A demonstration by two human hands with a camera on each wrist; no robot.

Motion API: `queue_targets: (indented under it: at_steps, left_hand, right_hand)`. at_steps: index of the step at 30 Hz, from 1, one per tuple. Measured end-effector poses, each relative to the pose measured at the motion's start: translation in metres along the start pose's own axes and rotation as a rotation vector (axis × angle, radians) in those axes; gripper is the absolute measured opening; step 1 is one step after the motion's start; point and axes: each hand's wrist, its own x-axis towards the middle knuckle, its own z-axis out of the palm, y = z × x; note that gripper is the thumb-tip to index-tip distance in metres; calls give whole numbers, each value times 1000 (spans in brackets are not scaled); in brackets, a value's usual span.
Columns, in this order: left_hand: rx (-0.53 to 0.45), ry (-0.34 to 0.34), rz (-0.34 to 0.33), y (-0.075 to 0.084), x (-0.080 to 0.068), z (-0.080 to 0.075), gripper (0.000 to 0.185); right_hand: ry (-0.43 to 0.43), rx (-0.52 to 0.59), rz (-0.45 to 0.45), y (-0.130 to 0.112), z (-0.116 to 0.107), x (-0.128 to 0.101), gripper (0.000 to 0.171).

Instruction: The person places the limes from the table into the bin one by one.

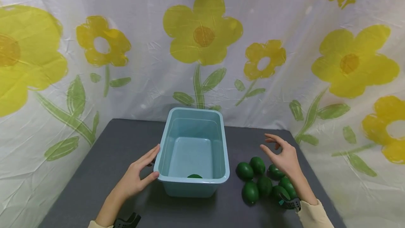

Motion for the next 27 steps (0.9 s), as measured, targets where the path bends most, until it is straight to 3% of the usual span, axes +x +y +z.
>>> queue_targets:
  at_steps: [4,9,20,27]
  left_hand:
    - [-20,6,4,2,1,1,76]
    - [-59,33,33,3,1,2,76]
    - [-72,43,33,4,2,3,76]
    - [-61,39,22,3,1,4,77]
  right_hand:
    - [32,-9,30,20,-13,-20,41]
    - [34,-22,108,41,-15,-43,42]
    - [-198,-176,440,79,-21,-78,67]
    - [-318,-217,496,87,-21,-90,84]
